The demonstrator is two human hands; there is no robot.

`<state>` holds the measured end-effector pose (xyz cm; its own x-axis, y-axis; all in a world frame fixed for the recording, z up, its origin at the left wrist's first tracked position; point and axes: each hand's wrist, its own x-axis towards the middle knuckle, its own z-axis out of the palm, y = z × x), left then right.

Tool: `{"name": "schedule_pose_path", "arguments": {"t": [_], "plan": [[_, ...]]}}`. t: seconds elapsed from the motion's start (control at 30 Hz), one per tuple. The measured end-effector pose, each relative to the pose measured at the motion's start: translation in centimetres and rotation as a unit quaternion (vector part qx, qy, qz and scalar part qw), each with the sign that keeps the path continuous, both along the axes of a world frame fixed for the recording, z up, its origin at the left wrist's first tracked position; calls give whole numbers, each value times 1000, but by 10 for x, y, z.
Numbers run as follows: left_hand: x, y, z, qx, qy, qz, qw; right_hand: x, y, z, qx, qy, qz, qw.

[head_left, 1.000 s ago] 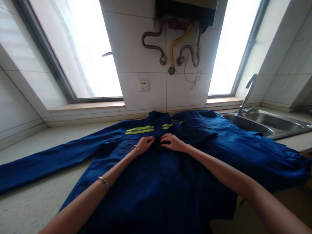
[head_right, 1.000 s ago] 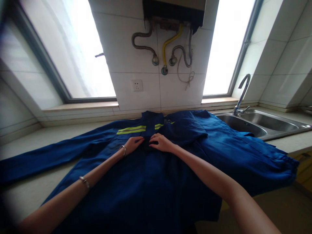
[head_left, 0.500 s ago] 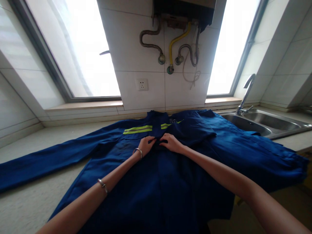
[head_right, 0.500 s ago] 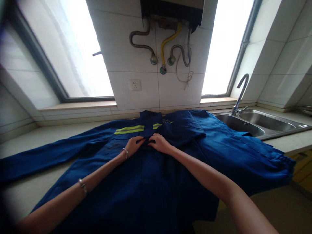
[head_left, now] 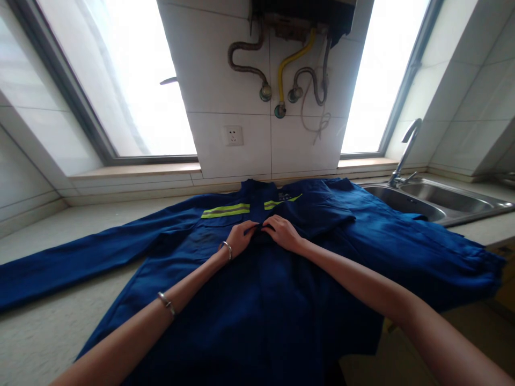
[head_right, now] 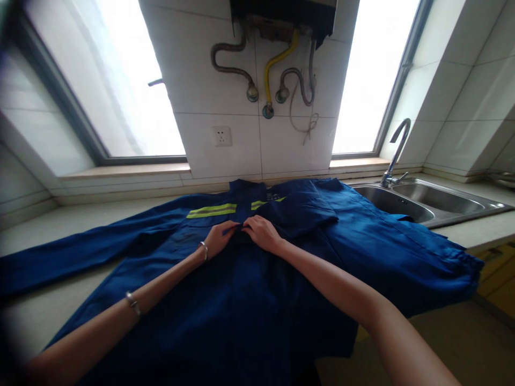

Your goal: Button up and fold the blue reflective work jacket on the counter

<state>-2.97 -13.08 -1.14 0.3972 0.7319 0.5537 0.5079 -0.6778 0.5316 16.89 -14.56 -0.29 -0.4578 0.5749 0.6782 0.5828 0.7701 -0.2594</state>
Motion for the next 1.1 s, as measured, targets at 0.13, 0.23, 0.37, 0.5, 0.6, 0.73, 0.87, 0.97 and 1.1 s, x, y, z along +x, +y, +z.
{"name": "schedule_pose_path", "arguments": {"t": [0.13,0.23,0.37,0.5,0.6,0.73,0.87,0.97,1.1], "plan": [[0,-3,1,10,-3,-4,1000,0,0,0,-21,20,2,1000],[1,-6,4,18,3,-4,1000,0,0,-1,-32,33,8,999],[2,-12,9,36,45,-6,998,0,-1,0,-30,18,22,999],[1,-18,11,70,104,-19,992,1,-3,1,-38,5,20,999],[0,-19,9,87,126,-25,988,2,-3,-1,-35,-6,21,999],[-2,-13,5,86,146,-33,985,2,0,-6,-30,-35,17,999],[-4,-9,3,88,158,-35,983,1,0,-6,-28,-51,10,998],[-4,-10,3,93,163,-34,982,1,-2,-6,-31,-51,7,998],[0,-13,5,85,159,-35,983,-1,-3,-6,-48,-40,2,998]]}}
